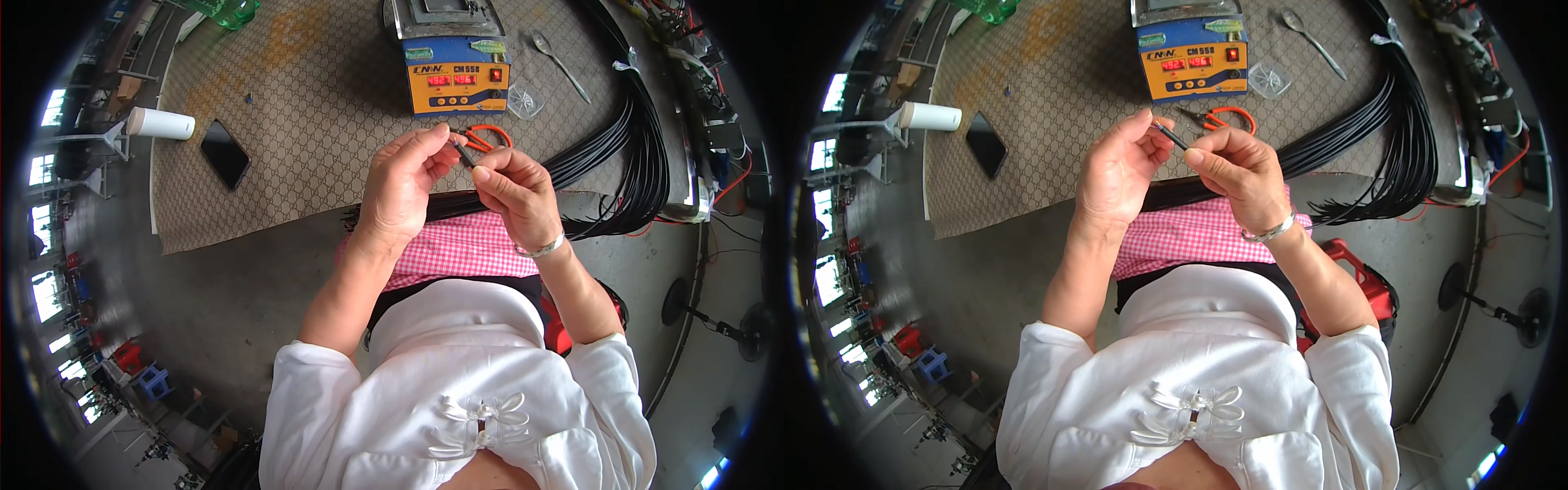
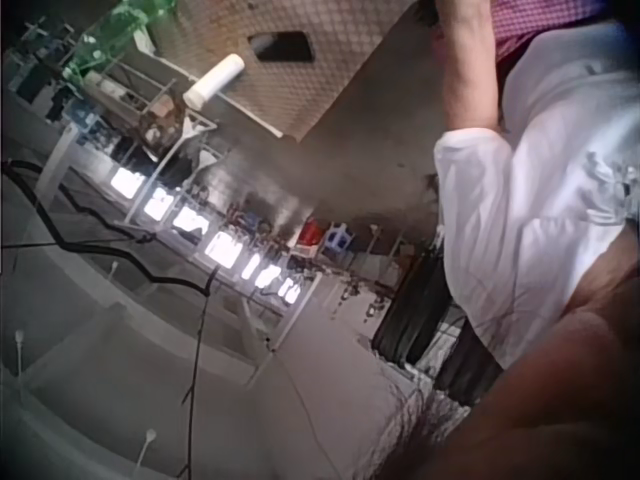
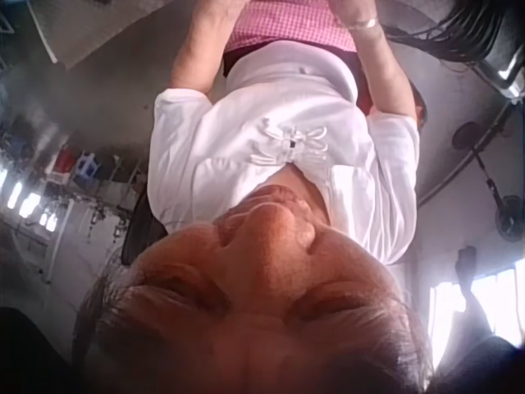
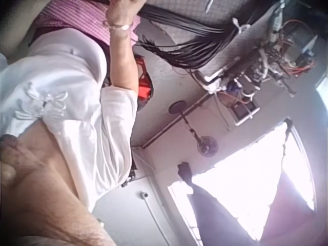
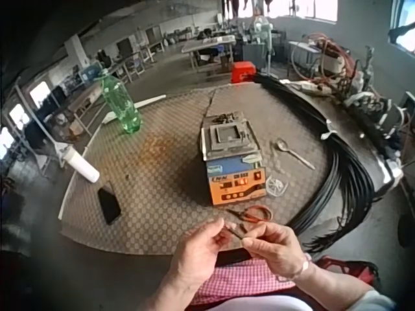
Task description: Manually assemble electronic components by attaching connectors to wires and using a crimping/testing machine.
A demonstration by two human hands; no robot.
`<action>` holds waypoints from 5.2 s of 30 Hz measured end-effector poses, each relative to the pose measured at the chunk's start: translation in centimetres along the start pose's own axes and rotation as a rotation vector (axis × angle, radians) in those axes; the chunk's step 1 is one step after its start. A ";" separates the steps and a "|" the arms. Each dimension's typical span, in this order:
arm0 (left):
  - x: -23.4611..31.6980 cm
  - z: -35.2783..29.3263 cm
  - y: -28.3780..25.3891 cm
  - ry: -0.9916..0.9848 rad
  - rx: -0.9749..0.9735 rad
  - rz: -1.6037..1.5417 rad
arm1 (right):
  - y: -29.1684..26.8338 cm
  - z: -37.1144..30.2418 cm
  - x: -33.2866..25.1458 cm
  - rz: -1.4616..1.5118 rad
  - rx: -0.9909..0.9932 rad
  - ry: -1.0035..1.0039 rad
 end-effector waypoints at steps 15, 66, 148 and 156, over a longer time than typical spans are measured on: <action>-1.2 0.6 -0.9 -0.353 -0.196 -0.313 | -0.5 0.6 0.7 0.140 -0.157 0.078; -3.6 3.0 -0.1 -0.307 -0.171 -0.359 | -4.7 2.7 -3.4 -0.457 -0.036 -0.098; -6.6 1.0 -7.3 -0.337 0.066 -0.155 | -6.3 13.0 -13.6 -1.636 0.049 -0.389; -6.3 1.4 -8.4 -0.315 0.089 -0.172 | -2.8 17.6 -14.4 -1.935 -0.015 -0.697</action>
Point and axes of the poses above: each hand's wrist, its own z-axis towards the middle knuckle, its own y-axis out of the palm, x = y × z, the point moved 3 cm from there along z, towards the middle knuckle, and after that the axes turned 8 degrees about -z, right-handed, at the moved point
